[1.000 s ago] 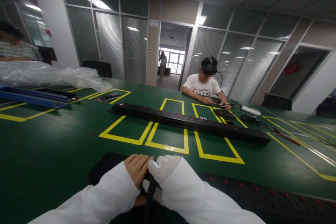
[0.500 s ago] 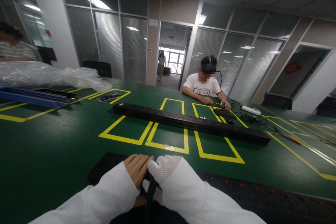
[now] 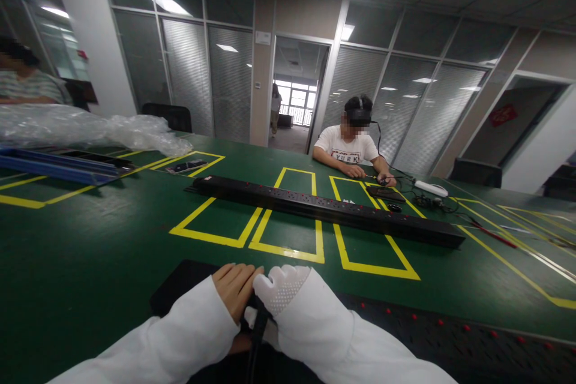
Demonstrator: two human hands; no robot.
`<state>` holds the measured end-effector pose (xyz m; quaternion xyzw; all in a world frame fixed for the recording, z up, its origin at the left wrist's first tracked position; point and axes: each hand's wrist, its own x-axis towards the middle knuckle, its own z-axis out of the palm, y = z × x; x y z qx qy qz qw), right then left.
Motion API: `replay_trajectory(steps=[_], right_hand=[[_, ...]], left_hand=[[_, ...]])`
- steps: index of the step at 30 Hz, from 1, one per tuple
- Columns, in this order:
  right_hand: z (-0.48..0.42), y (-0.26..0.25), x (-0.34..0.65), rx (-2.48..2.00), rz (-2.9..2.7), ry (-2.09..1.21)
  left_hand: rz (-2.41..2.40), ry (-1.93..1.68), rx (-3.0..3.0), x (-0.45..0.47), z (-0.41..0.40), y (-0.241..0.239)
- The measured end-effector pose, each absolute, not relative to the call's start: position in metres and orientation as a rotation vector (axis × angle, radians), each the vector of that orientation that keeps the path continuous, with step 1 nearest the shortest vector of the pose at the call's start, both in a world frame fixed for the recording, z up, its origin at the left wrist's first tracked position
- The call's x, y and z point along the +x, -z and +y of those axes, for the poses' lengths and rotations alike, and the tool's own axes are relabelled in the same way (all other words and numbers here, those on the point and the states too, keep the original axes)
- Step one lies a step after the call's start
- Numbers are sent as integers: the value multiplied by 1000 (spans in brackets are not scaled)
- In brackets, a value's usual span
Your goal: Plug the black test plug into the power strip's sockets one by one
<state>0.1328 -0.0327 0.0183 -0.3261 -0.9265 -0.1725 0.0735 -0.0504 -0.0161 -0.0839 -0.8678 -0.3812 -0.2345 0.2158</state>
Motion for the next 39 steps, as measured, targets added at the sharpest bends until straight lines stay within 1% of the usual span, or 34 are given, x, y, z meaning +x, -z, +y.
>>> replay_trajectory(steps=[14,30,39], right_hand=[[-32,-20,134,-948,-2779,526],[-33,-19,134,-944,-2785,531],[-31,-18,133,-950,-2779,518]], left_hand=[[-1059,674,-2287,-46,-17,79],[-1069,654,-2371,-50,-15,88],[-1072,636,-2379,-49,-16,83]])
